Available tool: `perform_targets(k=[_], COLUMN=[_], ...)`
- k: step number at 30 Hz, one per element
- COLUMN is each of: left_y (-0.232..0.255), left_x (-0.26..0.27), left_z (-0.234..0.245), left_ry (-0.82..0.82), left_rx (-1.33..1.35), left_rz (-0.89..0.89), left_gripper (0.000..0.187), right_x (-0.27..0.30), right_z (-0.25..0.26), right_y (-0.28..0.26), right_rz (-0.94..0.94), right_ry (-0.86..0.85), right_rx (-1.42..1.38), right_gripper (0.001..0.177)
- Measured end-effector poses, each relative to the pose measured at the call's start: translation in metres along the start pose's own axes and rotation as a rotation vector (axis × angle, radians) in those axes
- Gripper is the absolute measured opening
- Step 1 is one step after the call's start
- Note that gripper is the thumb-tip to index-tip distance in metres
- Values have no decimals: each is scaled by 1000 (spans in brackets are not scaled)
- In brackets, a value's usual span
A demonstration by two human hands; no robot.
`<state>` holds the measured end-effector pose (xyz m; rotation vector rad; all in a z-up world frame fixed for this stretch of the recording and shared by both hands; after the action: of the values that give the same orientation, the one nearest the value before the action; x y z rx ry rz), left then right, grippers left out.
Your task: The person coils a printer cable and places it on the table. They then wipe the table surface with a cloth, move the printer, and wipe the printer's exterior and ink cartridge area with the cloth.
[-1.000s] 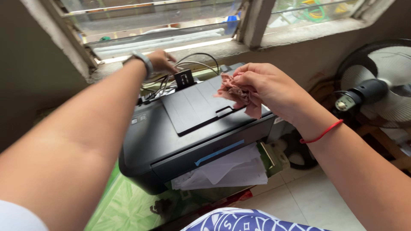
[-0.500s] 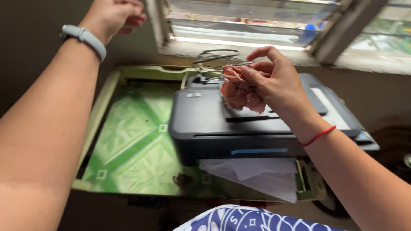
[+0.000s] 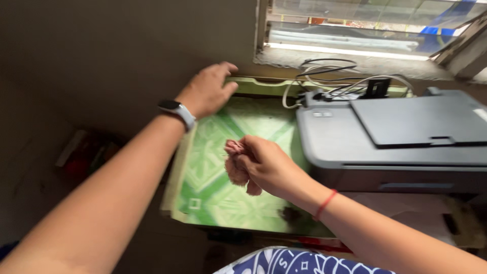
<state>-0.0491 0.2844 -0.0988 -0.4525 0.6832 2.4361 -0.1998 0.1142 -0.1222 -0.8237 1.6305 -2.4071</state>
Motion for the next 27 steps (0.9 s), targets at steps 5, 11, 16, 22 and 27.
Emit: perform_targets(k=[5, 11, 16, 22, 27], left_y=[-27, -60, -66, -60, -61], left_x=[19, 35, 47, 48, 47], left_z=[6, 25, 18, 2, -13], left_ry=[-88, -66, -144, -181, -146], left_rx=[101, 175, 243, 282, 137], left_rz=[35, 3, 76, 10, -22], left_gripper=[40, 39, 38, 36, 34], right_x=[-93, -176, -157, -99, -115], right_z=[4, 21, -47, -120, -26], right_y=[36, 114, 135, 127, 90], right_rz=[196, 344, 473, 13, 333], right_ry=[450, 717, 523, -315, 419], right_rx=[-82, 410, 433, 136, 55], right_gripper=[9, 11, 20, 27, 24])
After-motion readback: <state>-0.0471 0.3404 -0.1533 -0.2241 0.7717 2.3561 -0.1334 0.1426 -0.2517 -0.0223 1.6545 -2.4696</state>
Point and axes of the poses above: each hand's wrist, its own x-axis away from the middle knuckle, its own z-axis out of the back of the hand, y = z × x, the point moved 5 cm from there along -x, towards the middle knuckle, and after that the axes turned 7 degrees about -z, right-handed, at the moved point
